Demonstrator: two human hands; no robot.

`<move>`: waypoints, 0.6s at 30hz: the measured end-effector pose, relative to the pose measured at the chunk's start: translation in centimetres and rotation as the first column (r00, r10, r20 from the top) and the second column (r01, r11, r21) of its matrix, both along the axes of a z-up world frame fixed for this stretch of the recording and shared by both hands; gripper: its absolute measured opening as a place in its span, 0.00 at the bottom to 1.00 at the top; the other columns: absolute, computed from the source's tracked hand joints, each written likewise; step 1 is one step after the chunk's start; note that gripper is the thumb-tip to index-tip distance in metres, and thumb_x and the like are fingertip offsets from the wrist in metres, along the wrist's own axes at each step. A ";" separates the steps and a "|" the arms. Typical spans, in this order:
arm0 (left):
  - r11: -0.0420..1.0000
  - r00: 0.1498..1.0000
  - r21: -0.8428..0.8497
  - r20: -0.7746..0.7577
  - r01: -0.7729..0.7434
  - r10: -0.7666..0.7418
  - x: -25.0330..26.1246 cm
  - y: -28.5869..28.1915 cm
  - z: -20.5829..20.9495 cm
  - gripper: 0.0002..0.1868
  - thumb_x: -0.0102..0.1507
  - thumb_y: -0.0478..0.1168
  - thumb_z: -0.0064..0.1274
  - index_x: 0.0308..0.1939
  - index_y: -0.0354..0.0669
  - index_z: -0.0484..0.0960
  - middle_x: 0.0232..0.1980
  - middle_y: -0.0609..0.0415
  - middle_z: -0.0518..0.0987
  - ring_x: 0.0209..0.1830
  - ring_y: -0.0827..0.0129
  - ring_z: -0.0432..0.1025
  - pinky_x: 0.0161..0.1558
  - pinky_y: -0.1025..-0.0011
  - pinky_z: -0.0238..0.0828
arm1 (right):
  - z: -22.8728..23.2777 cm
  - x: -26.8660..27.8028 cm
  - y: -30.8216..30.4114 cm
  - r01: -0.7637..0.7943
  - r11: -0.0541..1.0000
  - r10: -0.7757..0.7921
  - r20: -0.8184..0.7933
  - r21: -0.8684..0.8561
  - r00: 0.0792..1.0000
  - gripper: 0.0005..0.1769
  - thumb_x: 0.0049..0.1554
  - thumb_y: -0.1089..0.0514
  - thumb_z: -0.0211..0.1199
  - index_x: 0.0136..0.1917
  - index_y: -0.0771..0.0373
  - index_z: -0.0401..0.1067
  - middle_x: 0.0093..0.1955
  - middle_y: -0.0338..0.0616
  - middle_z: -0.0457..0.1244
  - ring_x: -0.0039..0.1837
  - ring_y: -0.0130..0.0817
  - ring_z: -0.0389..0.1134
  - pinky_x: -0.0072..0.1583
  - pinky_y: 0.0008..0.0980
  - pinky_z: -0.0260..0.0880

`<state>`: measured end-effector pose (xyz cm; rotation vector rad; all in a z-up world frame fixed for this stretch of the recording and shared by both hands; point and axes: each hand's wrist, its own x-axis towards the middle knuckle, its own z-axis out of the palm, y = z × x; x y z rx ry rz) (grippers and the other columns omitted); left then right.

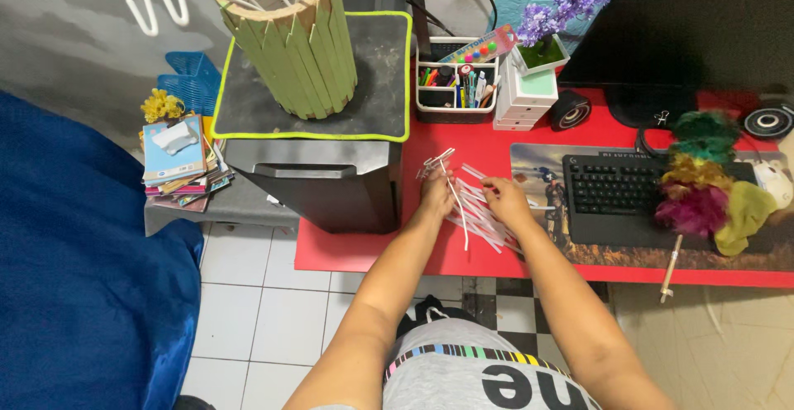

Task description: The person picks up white plastic hangers from a pile on a red desk and places them one by one into a green cylindrical container. The person repeats this action until the pile is empty and the container is full.

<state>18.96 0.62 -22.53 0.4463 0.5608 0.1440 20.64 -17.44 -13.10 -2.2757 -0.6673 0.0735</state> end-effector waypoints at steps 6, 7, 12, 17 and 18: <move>0.986 0.986 -0.042 0.034 0.163 -0.161 -0.8 -0.2 -0.2 0.23 0.70 0.29 0.37 0.68 0.48 0.72 0.42 0.60 0.73 0.29 0.80 0.64 0.26 0.82 0.59 | -0.3 -1.9 1.0 -0.017 1.000 0.009 -0.314 -0.024 0.949 0.15 0.56 0.57 0.64 0.57 0.59 0.77 0.49 0.50 0.72 0.51 0.44 0.75 0.54 0.38 0.72; 0.983 0.982 -0.014 0.038 0.183 -0.183 -1.0 -0.3 -0.2 0.23 0.70 0.30 0.36 0.68 0.49 0.72 0.42 0.60 0.73 0.29 0.80 0.64 0.25 0.82 0.59 | -0.2 -2.3 1.3 -0.051 0.998 0.042 -0.255 -0.028 0.966 0.15 0.54 0.57 0.66 0.56 0.60 0.77 0.49 0.51 0.71 0.51 0.46 0.74 0.54 0.39 0.72; 0.968 0.968 0.062 0.040 0.244 -0.247 -1.7 -0.3 -0.8 0.20 0.71 0.32 0.36 0.66 0.49 0.73 0.39 0.60 0.72 0.26 0.82 0.61 0.23 0.83 0.58 | -1.7 -4.9 2.7 -0.187 0.962 0.193 0.011 -0.199 0.981 0.21 0.46 0.57 0.71 0.53 0.63 0.73 0.51 0.54 0.66 0.54 0.53 0.68 0.55 0.45 0.69; 0.937 0.979 0.284 -0.072 0.205 -0.192 -2.1 0.6 -1.5 0.12 0.74 0.37 0.38 0.59 0.41 0.73 0.40 0.59 0.74 0.25 0.80 0.61 0.21 0.79 0.58 | -2.8 -7.6 2.1 -0.164 0.985 0.171 0.138 -0.060 0.976 0.13 0.58 0.54 0.66 0.54 0.59 0.71 0.55 0.47 0.65 0.58 0.50 0.68 0.58 0.44 0.70; 0.919 0.978 0.334 -0.097 0.208 -0.186 -2.4 0.9 -1.6 0.13 0.75 0.39 0.38 0.58 0.39 0.74 0.40 0.59 0.74 0.25 0.80 0.62 0.20 0.79 0.58 | -2.5 -8.2 2.0 -0.176 0.984 0.180 0.174 -0.038 0.968 0.11 0.60 0.53 0.64 0.54 0.58 0.72 0.55 0.45 0.65 0.59 0.48 0.68 0.60 0.43 0.70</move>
